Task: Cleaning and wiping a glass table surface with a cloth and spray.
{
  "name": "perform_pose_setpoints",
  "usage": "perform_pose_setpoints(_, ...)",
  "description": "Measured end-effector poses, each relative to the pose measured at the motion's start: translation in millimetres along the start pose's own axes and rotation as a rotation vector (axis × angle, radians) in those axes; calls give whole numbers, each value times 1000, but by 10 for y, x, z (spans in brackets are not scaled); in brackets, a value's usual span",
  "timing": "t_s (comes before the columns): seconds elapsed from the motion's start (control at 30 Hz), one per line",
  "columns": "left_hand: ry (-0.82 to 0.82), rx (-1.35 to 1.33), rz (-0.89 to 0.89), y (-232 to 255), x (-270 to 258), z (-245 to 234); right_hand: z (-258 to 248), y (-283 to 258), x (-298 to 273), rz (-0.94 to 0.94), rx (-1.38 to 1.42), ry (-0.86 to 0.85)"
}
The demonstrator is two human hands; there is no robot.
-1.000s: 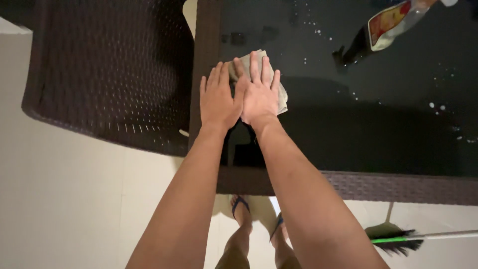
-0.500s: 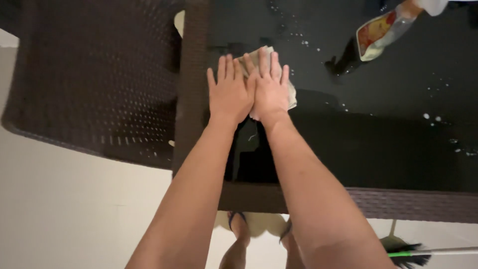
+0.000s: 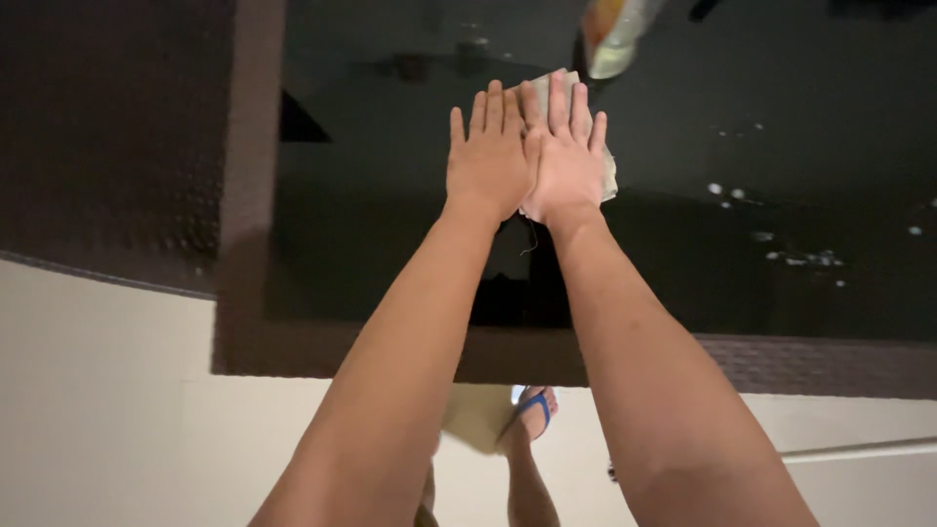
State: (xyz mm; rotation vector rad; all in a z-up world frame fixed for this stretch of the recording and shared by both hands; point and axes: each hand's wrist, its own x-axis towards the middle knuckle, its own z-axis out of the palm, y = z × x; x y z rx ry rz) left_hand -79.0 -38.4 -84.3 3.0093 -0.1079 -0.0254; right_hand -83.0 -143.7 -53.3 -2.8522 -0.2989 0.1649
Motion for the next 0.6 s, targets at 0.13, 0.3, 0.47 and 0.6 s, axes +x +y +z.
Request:
perform_pose_setpoints(0.13,51,0,48,342,23,176,-83,339,-121,47,-30,-69)
perform_pose_setpoints(0.3,84,-26,107,893,53,300,61,975,-231,12,-5,96)
perform_pose_setpoints(0.47,79,0,125,1316,73,346,-17,1374,-332,55,0,72)
perform_pose_setpoints(0.6,132,-2,148,1550,114,410,-41,1633,-376,84,-30,30)
